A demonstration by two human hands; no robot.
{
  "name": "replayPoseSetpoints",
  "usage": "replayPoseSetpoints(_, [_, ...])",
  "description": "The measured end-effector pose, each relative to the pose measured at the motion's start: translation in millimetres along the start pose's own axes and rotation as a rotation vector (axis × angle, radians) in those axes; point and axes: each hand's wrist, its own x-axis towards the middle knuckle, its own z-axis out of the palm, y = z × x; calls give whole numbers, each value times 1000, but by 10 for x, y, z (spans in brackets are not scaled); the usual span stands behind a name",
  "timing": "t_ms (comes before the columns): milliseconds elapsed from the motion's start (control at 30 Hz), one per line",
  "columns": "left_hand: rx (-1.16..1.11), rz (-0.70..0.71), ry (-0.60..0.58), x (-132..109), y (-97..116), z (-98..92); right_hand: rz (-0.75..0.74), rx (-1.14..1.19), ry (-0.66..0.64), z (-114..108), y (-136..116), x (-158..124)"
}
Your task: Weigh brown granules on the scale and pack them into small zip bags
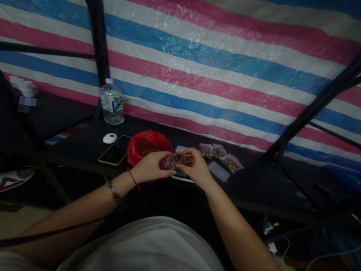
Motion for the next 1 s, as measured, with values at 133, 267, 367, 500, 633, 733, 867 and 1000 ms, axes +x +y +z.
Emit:
replayPoseSetpoints(133, [-54, -8, 17, -22, 64, 58, -108, 116, -84, -76, -114, -76])
replayPoseSetpoints(267, [-121, -5, 38, -35, 99, 102, -119, 196, -107, -103, -162, -94])
replayPoseSetpoints(367, [-162, -8, 35, -40, 111, 116, -100, 279, -102, -91, -201, -96])
replayPoseSetpoints(500, [-164, -32, 50, -25, 98, 89, -73, 325, -40, -65, -223, -90])
replayPoseSetpoints(633, [-165, -45, 90, 23, 41, -30, -46, 271, 17, -34, -180, -72])
replayPoseSetpoints(733, [-143, -69, 105, 65, -81, -199, -50, 200, 62, -7, -124, -30])
replayPoseSetpoints(867, [111, -289, 120, 85, -344, -487, 48, 147, 32, 80, -44, 72])
replayPoseSetpoints(1000, [299, -460, 50, 58, -528, -750, 71, 60, -67, 248, 19, 219])
